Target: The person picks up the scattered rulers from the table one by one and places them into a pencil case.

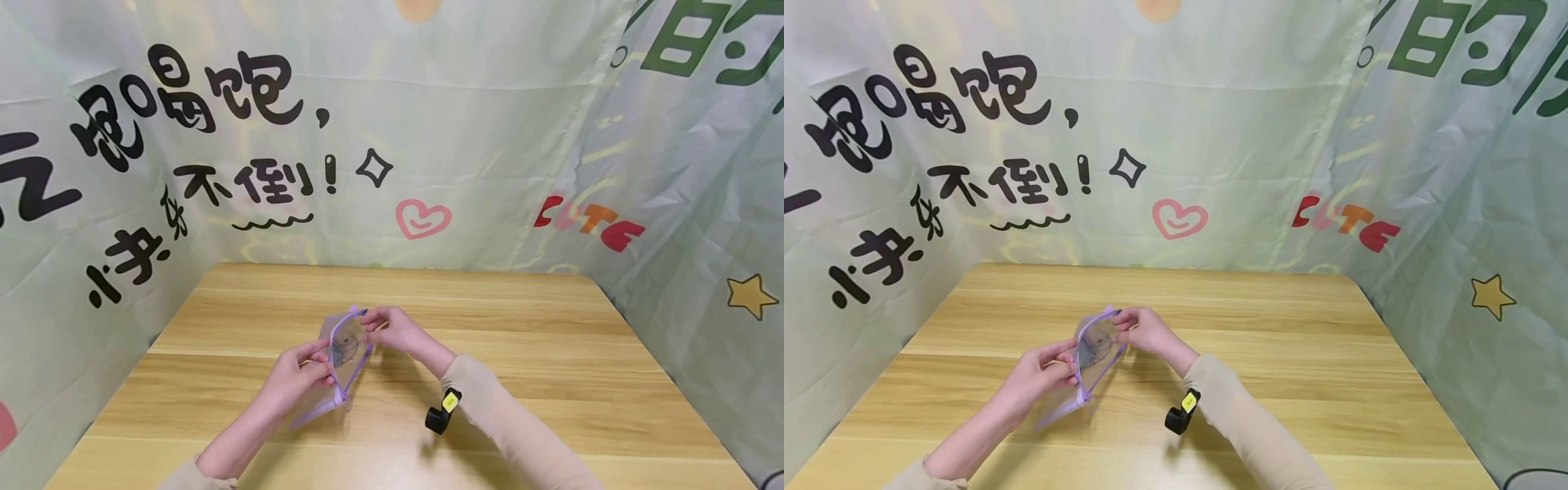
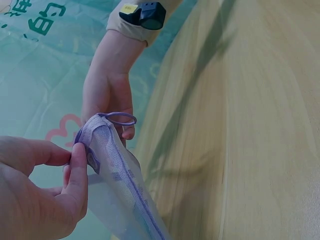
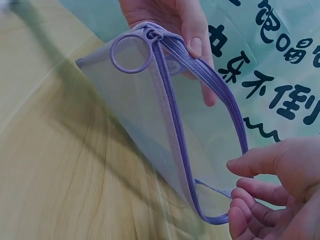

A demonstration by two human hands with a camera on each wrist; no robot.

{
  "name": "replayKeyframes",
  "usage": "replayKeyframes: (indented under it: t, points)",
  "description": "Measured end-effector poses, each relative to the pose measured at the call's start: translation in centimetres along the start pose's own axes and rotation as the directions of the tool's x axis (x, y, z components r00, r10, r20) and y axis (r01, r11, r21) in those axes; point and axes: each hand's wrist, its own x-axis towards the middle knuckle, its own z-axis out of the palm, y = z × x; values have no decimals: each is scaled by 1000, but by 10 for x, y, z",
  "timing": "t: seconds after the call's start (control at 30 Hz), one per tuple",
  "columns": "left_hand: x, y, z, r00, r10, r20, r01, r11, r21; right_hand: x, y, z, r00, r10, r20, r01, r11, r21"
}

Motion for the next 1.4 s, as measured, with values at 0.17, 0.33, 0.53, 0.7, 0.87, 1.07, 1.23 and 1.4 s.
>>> replayKeyframes:
  t: [0.17,0.33,0.53,0.7,0.87,1.07,1.23,1.4]
  points:
    - [1,0,1,1000,-3,-4,2,1000,-11,-1,1,-3,1000,6,-7,-6,1000,4]
    - [3,0,5,1000,-1,-1,1,1000,-20,-4,2,-7,1000,4,-8,-4,1000,-7]
    - [4,0,11,1000,13,6,-13,1000,-9,-12,4,-11,1000,10,-7,-10,1000,-4]
    - [6,-2,16,1000,17,7,-17,1000,-6,-19,7,-15,1000,7,-13,-7,1000,-7]
    - [7,-7,17,999,18,29,-18,1000,12,-26,6,-22,1000,12,-11,-12,1000,-19]
    - [9,-11,21,998,33,45,-34,999,39,-33,11,-27,1000,-6,4,6,1000,-5]
    - [13,-17,26,998,41,41,-44,997,65,-41,14,-33,1000,-17,8,17,1000,-13]
    - [17,-23,33,998,37,48,-41,995,86,-50,18,-38,1000,-29,10,30,999,-27]
